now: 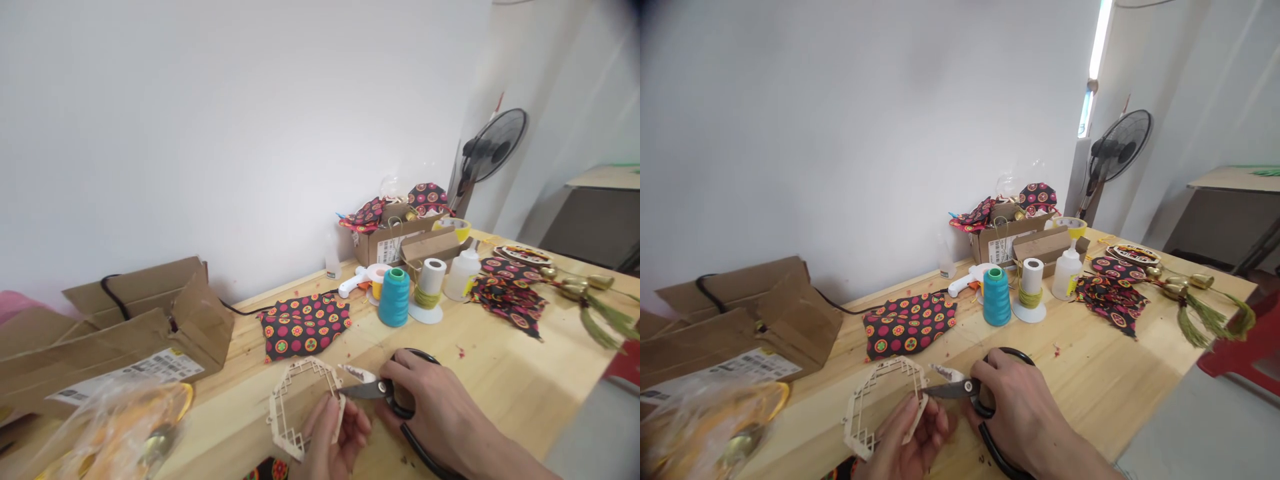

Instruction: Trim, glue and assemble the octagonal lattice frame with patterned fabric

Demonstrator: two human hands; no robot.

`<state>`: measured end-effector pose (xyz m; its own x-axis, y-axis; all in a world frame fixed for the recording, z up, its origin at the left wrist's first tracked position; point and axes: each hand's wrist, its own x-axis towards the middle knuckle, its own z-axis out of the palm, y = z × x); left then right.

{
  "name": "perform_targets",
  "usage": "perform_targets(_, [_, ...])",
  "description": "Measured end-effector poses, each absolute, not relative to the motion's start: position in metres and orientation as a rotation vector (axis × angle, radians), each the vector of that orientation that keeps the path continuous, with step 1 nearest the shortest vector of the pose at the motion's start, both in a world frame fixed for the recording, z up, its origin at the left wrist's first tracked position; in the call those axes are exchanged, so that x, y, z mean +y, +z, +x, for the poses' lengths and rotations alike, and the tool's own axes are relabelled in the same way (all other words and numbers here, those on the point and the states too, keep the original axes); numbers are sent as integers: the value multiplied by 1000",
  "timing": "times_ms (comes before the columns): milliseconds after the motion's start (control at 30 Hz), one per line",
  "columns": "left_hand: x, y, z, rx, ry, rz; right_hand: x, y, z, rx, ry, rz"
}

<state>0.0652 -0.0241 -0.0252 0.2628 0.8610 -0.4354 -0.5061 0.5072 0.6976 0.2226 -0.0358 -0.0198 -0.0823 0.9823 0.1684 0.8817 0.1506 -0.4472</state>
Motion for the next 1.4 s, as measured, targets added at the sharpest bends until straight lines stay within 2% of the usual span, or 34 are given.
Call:
perform_targets(200, [-24, -26, 65, 838, 972, 577, -36, -21, 222, -1994, 275, -1832])
perform_targets(400, [-22, -30, 64, 974, 1021, 408, -36, -21, 223, -2017, 301, -1778])
perform_targets(567, [-24, -29, 66, 838, 973, 555, -36, -20, 222, -1974, 261, -1851])
perform_targets(733, [-22, -29, 65, 956, 1037, 364, -37, -21, 222, -1998, 310, -1789])
perform_targets(900, [-24, -31, 68, 877, 1039, 549, -36, -20, 222, -1960, 312, -1852])
perform_targets(1400, [-25, -31, 69, 881, 1065, 532, -36, -21, 220, -1964, 282, -1853])
